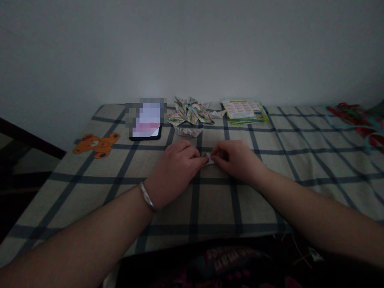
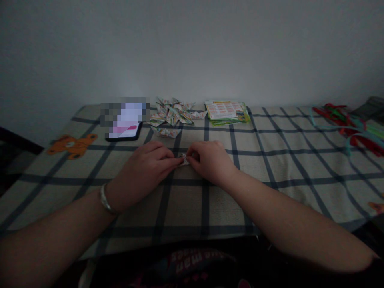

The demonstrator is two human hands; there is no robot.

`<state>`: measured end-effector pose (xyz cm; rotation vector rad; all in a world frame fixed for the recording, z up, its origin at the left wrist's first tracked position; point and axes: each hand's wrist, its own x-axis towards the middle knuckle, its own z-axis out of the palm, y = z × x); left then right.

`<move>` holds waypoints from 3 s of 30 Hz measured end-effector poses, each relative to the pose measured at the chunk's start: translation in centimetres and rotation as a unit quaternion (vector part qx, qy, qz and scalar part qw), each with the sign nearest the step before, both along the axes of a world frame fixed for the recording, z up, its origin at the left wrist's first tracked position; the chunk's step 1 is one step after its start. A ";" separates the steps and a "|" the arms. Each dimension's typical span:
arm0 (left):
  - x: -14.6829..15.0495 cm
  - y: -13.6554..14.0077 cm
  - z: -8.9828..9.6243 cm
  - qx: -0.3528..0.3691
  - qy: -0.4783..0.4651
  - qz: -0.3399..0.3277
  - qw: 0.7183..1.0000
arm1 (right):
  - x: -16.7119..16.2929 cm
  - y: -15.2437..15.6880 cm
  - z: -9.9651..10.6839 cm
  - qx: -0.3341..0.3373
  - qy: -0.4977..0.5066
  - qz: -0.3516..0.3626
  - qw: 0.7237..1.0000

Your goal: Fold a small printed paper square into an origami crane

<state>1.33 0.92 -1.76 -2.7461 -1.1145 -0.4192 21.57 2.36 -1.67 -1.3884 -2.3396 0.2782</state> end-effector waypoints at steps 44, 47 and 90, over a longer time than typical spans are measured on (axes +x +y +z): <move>-0.8 -0.4 1.1 0.027 0.051 -0.063 0.996 | 0.3 -1.4 0.6 0.123 -0.180 0.164 0.962; -0.6 -0.7 1.2 0.046 0.055 -0.069 0.995 | 0.1 -1.6 0.8 0.127 -0.187 0.153 0.962; -2.3 -0.8 1.9 0.004 0.080 -0.068 0.994 | 2.2 -2.0 2.3 0.108 -0.264 0.128 0.950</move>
